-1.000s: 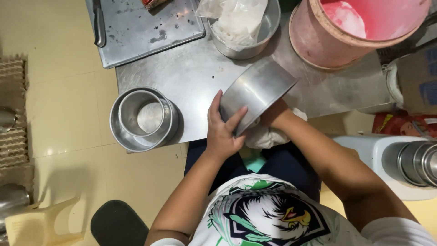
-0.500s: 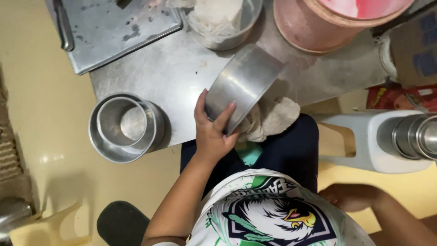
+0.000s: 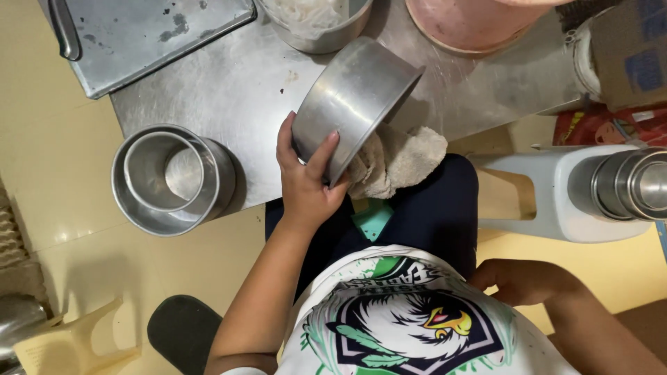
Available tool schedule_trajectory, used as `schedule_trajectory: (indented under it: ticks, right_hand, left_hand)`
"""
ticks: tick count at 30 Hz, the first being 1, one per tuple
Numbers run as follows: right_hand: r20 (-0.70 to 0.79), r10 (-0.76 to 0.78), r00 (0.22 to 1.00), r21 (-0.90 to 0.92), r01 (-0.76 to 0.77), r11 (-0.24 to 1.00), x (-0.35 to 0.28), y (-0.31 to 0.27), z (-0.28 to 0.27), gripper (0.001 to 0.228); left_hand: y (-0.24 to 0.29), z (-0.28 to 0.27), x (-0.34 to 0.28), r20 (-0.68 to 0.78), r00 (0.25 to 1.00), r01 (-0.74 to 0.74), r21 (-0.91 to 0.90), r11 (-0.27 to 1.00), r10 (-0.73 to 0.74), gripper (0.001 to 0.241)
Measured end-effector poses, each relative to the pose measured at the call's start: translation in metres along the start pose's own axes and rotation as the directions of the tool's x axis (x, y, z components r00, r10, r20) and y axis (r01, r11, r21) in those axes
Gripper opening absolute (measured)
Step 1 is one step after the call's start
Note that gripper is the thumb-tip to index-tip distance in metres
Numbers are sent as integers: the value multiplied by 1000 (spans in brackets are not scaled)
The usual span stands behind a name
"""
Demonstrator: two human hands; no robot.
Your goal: Wiping and stacking metal baking pans using a cloth.
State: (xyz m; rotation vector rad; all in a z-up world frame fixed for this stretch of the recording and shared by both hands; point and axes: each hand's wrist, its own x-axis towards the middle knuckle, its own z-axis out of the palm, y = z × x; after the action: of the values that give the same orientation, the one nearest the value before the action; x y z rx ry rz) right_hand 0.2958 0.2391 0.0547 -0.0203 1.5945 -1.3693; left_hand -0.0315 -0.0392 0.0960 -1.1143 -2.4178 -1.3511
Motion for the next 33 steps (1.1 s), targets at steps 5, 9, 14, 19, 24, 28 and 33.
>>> schedule_trajectory:
  ticks: [5,9,14,19,24,28,33]
  right_hand:
    - [-201,275,940,-131,-304,944,-21,-25,-38,40]
    - [-235,271,933,-18,-283,959,-13,12,-61,36]
    - [65,67,996,-316,-43,948,33,-49,-82,19]
    - [-609,-674,419,-704,106,702,79,-193,-93,22]
    - [-537,-763,360,-811,28,584,168,-187,-116,54]
    - [-544,-755,366,-817,-26,576,188,-204,-127,75]
    - [-592,-708,385,-787,-88,610,185,-212,-126,79]
  left_hand:
    - [-3,4,-4,-16,1000,-4,15,1000,4,87]
    - [-6,4,-5,-8,1000,-5,-11,1000,5,87]
    - [-2,3,-1,-10,1000,-2,5,1000,2,86]
    - [1,4,1,-47,999,-19,8,1000,19,87]
    - [-5,7,2,-87,995,-55,-20,998,53,82]
    - [-9,5,1,-103,992,-84,-66,994,77,84]
    - [-9,6,-9,-78,994,-88,-113,990,79,89]
